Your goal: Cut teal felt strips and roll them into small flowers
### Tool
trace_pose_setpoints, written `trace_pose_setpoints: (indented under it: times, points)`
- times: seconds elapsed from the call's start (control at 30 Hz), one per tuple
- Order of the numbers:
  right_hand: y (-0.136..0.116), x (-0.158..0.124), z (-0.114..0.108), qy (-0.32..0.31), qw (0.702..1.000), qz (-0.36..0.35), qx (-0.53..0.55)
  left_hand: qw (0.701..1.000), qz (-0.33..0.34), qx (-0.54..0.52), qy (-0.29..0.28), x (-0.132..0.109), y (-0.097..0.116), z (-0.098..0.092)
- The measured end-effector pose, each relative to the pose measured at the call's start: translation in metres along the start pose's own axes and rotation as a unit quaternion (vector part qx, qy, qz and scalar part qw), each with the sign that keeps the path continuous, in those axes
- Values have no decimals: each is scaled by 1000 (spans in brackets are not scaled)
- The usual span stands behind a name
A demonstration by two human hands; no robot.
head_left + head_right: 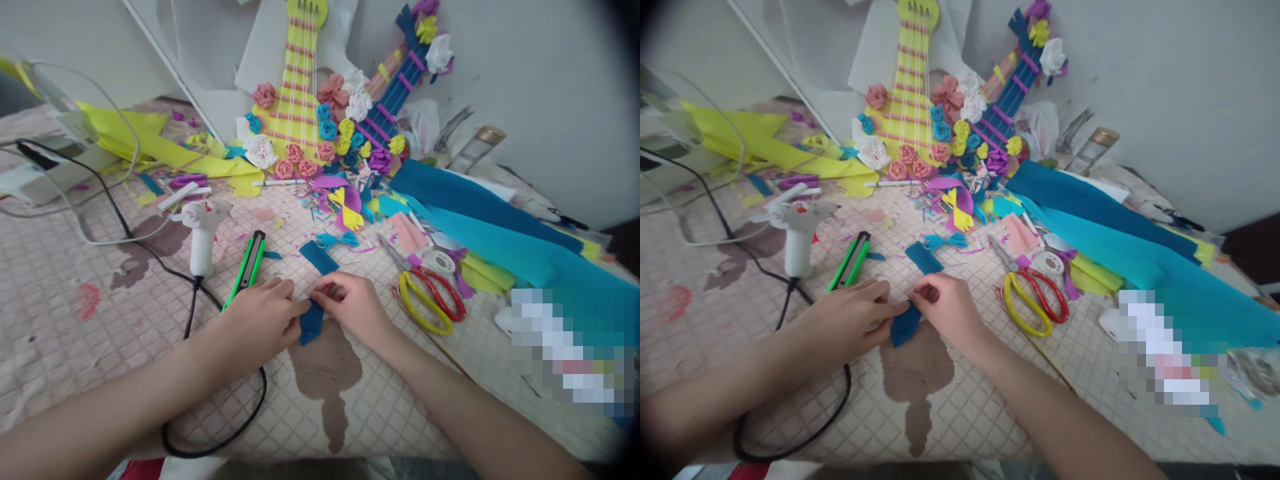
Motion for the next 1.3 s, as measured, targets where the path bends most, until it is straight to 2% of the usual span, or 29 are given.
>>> trace_pose_setpoints:
  times: [0.37,0.6,0.97,1.07,1.13,1.2,1.3]
  points:
    - [5,2,1,-13,999,32,-12,999,-11,-21,-46,3,1,5]
    - [13,5,4,-31,997,71,13,998,-19,-24,-51,5,1,6]
    - [16,4,2,-11,998,43,45,995,-48,-39,-73,4,-2,-5]
    - [5,-2,-13,13,998,28,52,997,-32,-38,-54,4,0,-6]
    - [-1,-11,-31,41,998,24,40,999,-21,-37,-35,3,1,-6]
    - [-1,-24,-58,81,996,29,10,999,-13,-41,-13,1,1,-6]
    - [9,-50,-121,172,977,45,-114,998,0,-56,13,-2,3,-8]
Point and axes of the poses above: each hand's wrist, its own x-axis towards the middle knuckle, its own z-axis out of the palm, y = z × x, the point moved 7 cm from there along x, towards the middle knuckle, and after that the axes turned 12 degrees about -z, right-handed, at the moved point
